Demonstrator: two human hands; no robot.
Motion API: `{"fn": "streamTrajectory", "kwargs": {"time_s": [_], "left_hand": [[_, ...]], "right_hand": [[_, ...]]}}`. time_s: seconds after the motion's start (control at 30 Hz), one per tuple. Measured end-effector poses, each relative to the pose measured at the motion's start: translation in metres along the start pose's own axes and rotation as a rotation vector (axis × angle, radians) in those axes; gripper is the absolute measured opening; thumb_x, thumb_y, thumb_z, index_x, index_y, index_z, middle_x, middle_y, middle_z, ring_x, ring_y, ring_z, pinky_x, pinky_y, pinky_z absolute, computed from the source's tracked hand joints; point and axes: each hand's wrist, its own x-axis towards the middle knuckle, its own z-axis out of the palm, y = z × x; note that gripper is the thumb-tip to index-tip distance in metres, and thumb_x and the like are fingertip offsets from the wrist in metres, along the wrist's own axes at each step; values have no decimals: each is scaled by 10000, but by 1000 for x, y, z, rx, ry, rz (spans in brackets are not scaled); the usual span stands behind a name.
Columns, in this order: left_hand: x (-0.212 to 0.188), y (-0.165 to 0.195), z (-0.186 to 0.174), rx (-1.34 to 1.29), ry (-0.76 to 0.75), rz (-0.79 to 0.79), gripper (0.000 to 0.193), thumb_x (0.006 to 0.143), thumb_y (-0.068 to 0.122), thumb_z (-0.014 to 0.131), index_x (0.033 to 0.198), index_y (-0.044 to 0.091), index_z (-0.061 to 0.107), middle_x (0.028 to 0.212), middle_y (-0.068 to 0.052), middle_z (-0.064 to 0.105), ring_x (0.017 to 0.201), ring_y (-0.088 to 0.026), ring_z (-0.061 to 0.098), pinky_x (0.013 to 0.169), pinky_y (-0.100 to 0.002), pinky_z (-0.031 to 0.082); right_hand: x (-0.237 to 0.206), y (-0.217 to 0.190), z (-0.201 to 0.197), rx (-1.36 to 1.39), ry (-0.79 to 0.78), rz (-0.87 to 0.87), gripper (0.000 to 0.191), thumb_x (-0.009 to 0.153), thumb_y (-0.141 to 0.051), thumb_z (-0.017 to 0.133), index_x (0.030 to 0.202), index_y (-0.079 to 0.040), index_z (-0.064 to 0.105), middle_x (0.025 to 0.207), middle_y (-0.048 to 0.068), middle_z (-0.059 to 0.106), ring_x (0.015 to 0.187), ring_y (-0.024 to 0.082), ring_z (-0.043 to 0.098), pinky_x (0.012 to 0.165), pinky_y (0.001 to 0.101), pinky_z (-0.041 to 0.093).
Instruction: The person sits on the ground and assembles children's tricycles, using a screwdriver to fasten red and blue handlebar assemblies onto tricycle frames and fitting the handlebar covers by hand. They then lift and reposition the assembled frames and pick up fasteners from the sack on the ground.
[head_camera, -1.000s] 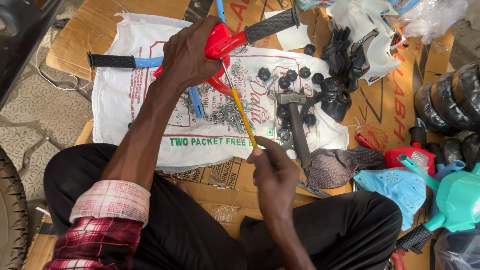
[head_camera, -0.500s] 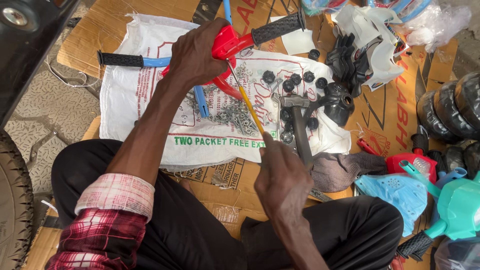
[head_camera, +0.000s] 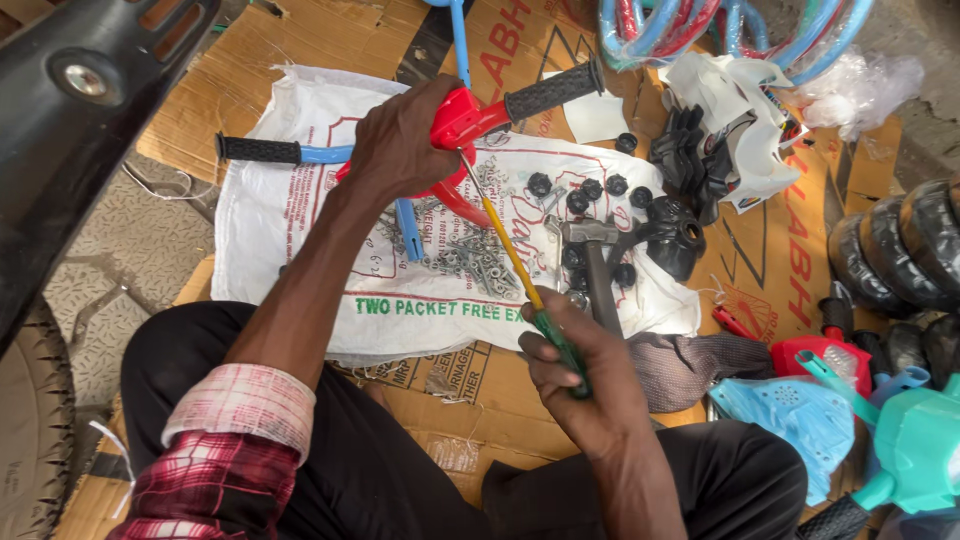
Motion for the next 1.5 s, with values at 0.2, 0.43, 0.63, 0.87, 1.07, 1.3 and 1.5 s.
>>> {"fn": "streamTrajectory", "kwargs": {"time_s": [0.2, 0.43, 0.63, 0.87, 1.07, 1.3, 1.5], "left_hand": [[0, 3, -3, -17, -28, -20, 554, 712, 197, 789, 1220, 115, 585, 1107, -128, 704, 982, -422, 669, 790, -558, 510], [-3, -1, 0, 14, -3, -21, 574, 700, 150, 771, 1240, 122, 577, 1062, -125, 704, 954, -410, 679, 780, -557, 511], [-1, 2, -1, -20, -9, -1, 600, 708, 181, 790, 1262, 121, 569, 1113, -119, 703, 961, -397, 682, 781, -546, 520], [-4, 0, -2, 14, 1, 24, 638, 701, 178, 818, 1287, 111, 573, 1087, -137, 696, 968, -409, 673, 787, -550, 516], [-3, 2, -3, 9, 38, 45, 695, 679, 171, 807, 1321, 94, 554, 1101, -161, 683, 948, -427, 668, 770, -559, 514], [-4, 10, -10, 8, -9, -12, 606, 707, 163, 793, 1273, 124, 579, 1105, -132, 696, 995, -413, 671, 814, -551, 514], [-1, 6, -7, -4, -27, -43, 615, 692, 174, 799, 1263, 126, 573, 1098, -118, 695, 985, -393, 675, 808, -547, 508]], "right_hand": [[-5, 30, 8, -942, 232, -711, 291, 964, -110, 635, 1240, -19, 639, 866, 109, 700, 506, 77, 493, 383, 213, 386], [7, 21, 4, 407, -45, 152, 299, 967, -106, 613, 1250, -13, 591, 893, 105, 667, 485, 66, 457, 330, 173, 359], [-3, 3, 4, 390, -30, 138, 355, 964, -143, 608, 1244, 67, 549, 929, 138, 644, 556, 79, 496, 356, 145, 370], [-10, 34, 14, -990, 285, -783, 329, 945, -104, 650, 1231, 51, 600, 919, 124, 649, 587, 84, 514, 406, 188, 391], [-6, 38, 15, -435, 177, -376, 324, 946, -102, 651, 1229, 50, 607, 910, 124, 651, 584, 85, 515, 406, 191, 390], [-4, 12, 4, 129, -19, 80, 318, 947, -100, 653, 1226, 47, 615, 900, 124, 654, 580, 86, 516, 406, 195, 390], [-6, 31, 12, -815, 231, -622, 312, 948, -99, 654, 1223, 46, 622, 891, 124, 656, 577, 87, 517, 406, 198, 389]]}}
